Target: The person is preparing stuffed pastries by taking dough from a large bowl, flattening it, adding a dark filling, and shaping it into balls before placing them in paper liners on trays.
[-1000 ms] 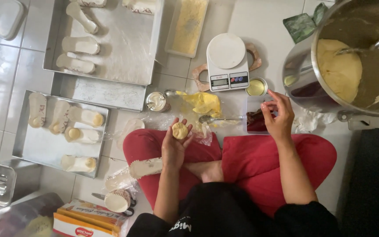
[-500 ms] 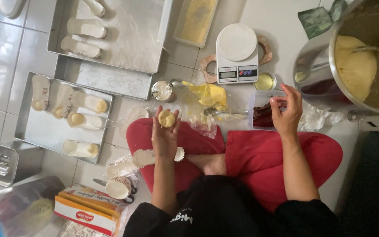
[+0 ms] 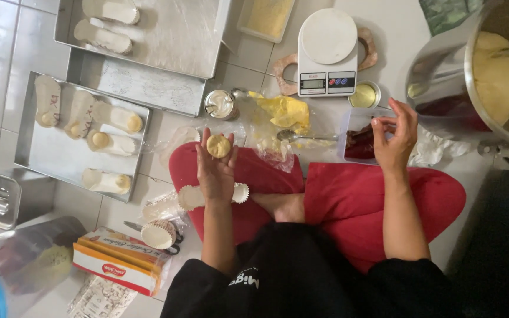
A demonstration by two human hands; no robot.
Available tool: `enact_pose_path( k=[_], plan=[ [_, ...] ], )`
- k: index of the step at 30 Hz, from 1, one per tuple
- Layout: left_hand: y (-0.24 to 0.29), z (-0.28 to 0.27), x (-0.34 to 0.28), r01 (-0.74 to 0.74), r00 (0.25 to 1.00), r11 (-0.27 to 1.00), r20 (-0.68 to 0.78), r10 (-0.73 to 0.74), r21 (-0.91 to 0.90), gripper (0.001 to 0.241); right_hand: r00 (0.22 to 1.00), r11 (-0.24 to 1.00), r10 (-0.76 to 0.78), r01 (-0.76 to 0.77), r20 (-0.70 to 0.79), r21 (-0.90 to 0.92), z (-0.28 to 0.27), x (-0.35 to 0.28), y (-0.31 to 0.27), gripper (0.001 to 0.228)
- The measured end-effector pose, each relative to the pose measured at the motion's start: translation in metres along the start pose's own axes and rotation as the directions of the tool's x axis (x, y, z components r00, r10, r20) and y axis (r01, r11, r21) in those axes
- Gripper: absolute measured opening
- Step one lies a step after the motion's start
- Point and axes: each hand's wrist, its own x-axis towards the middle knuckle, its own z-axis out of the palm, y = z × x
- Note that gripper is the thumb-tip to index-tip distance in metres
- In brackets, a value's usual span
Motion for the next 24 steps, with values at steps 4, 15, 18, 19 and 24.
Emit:
enact_pose_path(
  k=[4,15,18,19,24],
  plan=[
    [0.007,0.003,-0.003,-0.018,0.999,1.0,-0.027,0.019,0.005,0.071,1.0,1.0,-0.002,0.002,0.002,-0.015,0.001,0.0,0.003,0.043],
    [0.005,0.003,-0.003,0.006,0.999,0.998,-0.038,-0.008,-0.058,0.069,1.0,0.999,-0.016,0.016,-0.002,0.035,0.001,-0.001,0.009,0.042],
    [0.005,0.007,-0.006,0.008,1.0,0.999,-0.017,-0.009,-0.043,0.069,1.0,0.999,-0.011,0.011,-0.004,0.042,0.0,-0.001,0.008,0.042],
    [0.005,0.008,-0.007,0.008,1.0,0.999,-0.017,-0.009,-0.043,0.069,1.0,0.999,-0.011,0.011,-0.004,0.042,0.0,-0.001,0.008,0.042],
    [0.006,0.011,-0.009,0.033,0.999,0.999,0.005,-0.033,-0.025,0.07,1.0,1.0,-0.009,0.009,-0.012,0.026,0.001,0.0,0.002,0.041]
  ],
)
